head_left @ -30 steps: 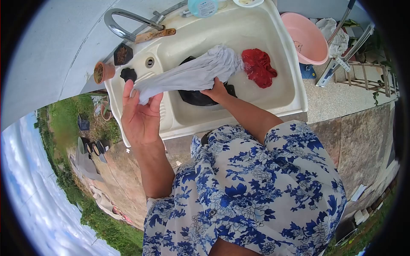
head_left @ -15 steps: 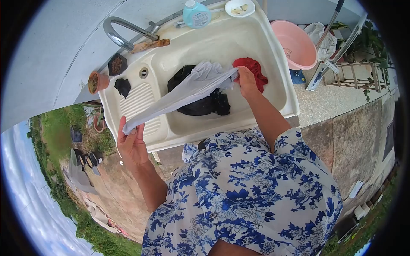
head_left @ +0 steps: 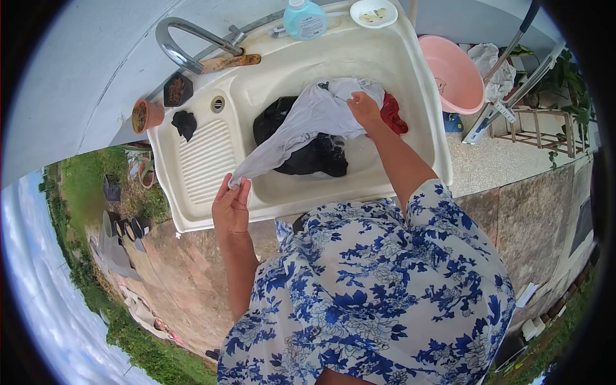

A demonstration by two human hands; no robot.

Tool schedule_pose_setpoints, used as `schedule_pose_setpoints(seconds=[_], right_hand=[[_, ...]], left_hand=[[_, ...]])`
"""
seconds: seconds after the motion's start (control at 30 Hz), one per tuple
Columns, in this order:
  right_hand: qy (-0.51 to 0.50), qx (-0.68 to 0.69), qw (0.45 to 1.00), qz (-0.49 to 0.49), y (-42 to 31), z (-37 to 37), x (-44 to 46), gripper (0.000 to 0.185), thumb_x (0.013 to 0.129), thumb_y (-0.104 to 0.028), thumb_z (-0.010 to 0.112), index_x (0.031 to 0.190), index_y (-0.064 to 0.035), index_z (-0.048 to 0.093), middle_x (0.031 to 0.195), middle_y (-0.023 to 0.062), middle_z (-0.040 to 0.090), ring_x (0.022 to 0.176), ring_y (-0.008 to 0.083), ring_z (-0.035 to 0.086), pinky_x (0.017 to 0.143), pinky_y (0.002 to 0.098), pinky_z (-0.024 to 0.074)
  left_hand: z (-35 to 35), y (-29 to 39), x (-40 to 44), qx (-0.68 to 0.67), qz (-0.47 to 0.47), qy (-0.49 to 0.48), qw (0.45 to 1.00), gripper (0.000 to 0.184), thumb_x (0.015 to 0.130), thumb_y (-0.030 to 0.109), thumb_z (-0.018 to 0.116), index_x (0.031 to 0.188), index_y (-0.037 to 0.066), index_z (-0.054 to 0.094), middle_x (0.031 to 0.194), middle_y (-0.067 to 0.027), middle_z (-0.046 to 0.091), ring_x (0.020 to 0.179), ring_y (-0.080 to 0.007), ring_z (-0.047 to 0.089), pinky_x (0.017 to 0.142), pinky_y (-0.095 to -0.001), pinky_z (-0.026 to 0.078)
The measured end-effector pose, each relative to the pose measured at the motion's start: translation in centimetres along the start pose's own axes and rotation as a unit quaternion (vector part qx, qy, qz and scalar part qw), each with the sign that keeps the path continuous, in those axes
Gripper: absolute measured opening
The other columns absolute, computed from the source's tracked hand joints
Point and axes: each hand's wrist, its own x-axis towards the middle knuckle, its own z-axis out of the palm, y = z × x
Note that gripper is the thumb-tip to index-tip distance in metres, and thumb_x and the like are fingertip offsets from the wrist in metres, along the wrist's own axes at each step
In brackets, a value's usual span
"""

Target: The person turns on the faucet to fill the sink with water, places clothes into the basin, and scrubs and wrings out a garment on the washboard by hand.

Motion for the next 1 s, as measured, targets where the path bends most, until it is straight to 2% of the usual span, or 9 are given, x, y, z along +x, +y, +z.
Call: schedule_pose_setpoints(seconds=[0.23, 0.3, 0.33, 0.4, 0.5, 0.63, 0.73, 0.8, 1.0], right_hand=[[-0.095, -0.294, 0.946, -0.098, 4.5, 4.3, -7.2, 0.055, 0.077, -0.028, 0.060, 0.125, -0.0080, 0.045, 0.110, 0.0136, 0.059, 0.105, 0.0327, 0.055, 0.090, 0.0438, 0.0428], [-0.196, -0.298, 0.933, -0.047, 2.8, 3.1, -8.8, 0.048, 0.078, -0.028, 0.058, 0.120, -0.0055, 0.050, 0.105, 0.0147, 0.060, 0.103, 0.0341, 0.055, 0.088, 0.0426, 0.0440], [-0.195, -0.295, 0.934, -0.048, 4.2, 3.8, -8.1, 0.048, 0.078, -0.028, 0.058, 0.120, -0.0055, 0.050, 0.105, 0.0147, 0.060, 0.103, 0.0341, 0.055, 0.088, 0.0426, 0.0440], [-0.232, -0.227, 0.939, -0.113, 8.9, 5.3, -5.9, 0.043, 0.078, -0.029, 0.056, 0.113, -0.0033, 0.056, 0.102, 0.0170, 0.062, 0.099, 0.0341, 0.057, 0.082, 0.0404, 0.0453], [-0.152, -0.079, 0.985, 0.026, 5.6, -0.9, -5.2, 0.039, 0.078, -0.034, 0.051, 0.099, -0.0029, 0.061, 0.092, 0.0184, 0.063, 0.091, 0.0307, 0.060, 0.078, 0.0377, 0.0459], [-0.038, 0.087, 0.995, 0.005, -1.2, -9.3, -5.6, 0.039, 0.078, -0.032, 0.057, 0.105, -0.0029, 0.061, 0.083, 0.0131, 0.062, 0.078, 0.0216, 0.058, 0.073, 0.0317, 0.0436], [0.007, 0.143, 0.990, 0.004, -7.8, -14.0, -6.8, 0.033, 0.081, -0.025, 0.059, 0.103, -0.0020, 0.061, 0.083, 0.0062, 0.061, 0.077, 0.0144, 0.055, 0.072, 0.0258, 0.0425], [0.038, 0.346, 0.935, -0.066, -10.3, -15.7, -6.8, 0.028, 0.083, -0.021, 0.059, 0.103, -0.0019, 0.062, 0.087, 0.0023, 0.062, 0.080, 0.0115, 0.055, 0.075, 0.0233, 0.0417], [0.097, 0.482, 0.836, -0.244, -17.6, -21.4, -6.6, 0.023, 0.087, -0.016, 0.056, 0.106, -0.0027, 0.058, 0.096, 0.0041, 0.063, 0.090, 0.0137, 0.058, 0.083, 0.0285, 0.0428]], left_hand=[[0.5, -1.7, -1.0, 0.167, 0.006, 0.034, 0.985, 0.045, 0.079, -0.010, 0.054, 0.121, -0.014, 0.040, 0.103, -0.0212, 0.056, 0.092, -0.0283, 0.062, 0.083, -0.0335, 0.055], [-3.1, -1.7, -1.8, 0.536, 0.118, 0.060, 0.834, 0.042, 0.077, -0.003, 0.057, 0.118, -0.008, 0.049, 0.102, -0.0181, 0.056, 0.094, -0.0270, 0.059, 0.080, -0.0362, 0.050], [-3.7, -1.5, -1.9, 0.537, 0.121, 0.060, 0.833, 0.042, 0.077, -0.003, 0.057, 0.118, -0.008, 0.049, 0.102, -0.0181, 0.056, 0.094, -0.0270, 0.059, 0.080, -0.0362, 0.050], [-5.0, -1.4, -1.9, 0.792, 0.188, 0.033, 0.580, 0.032, 0.077, 0.004, 0.059, 0.109, 0.001, 0.060, 0.093, -0.0149, 0.055, 0.084, -0.0289, 0.058, 0.077, -0.0387, 0.046], [-8.1, -0.2, -0.5, 0.764, 0.184, 0.047, 0.616, 0.022, 0.079, 0.007, 0.060, 0.100, 0.005, 0.064, 0.086, -0.0144, 0.053, 0.078, -0.0314, 0.055, 0.073, -0.0393, 0.045], [-6.8, 2.8, 0.4, 0.677, 0.298, 0.044, 0.671, 0.019, 0.081, 0.005, 0.058, 0.099, 0.004, 0.064, 0.086, -0.0080, 0.055, 0.079, -0.0218, 0.056, 0.070, -0.0332, 0.045], [-3.0, 5.2, 0.8, 0.308, 0.183, 0.075, 0.931, 0.019, 0.085, 0.001, 0.053, 0.103, 0.000, 0.058, 0.099, -0.0064, 0.059, 0.089, -0.0137, 0.058, 0.079, -0.0277, 0.051], [-1.4, 7.3, 1.1, 0.195, 0.231, 0.021, 0.953, 0.019, 0.089, 0.004, 0.051, 0.106, -0.005, 0.051, 0.098, -0.0138, 0.058, 0.089, -0.0219, 0.061, 0.080, -0.0389, 0.056], [4.5, 15.9, 0.3, 0.014, 0.330, -0.118, 0.937, 0.025, 0.088, 0.009, 0.053, 0.110, -0.002, 0.049, 0.103, -0.0178, 0.058, 0.095, -0.0273, 0.059, 0.084, -0.0455, 0.051]])
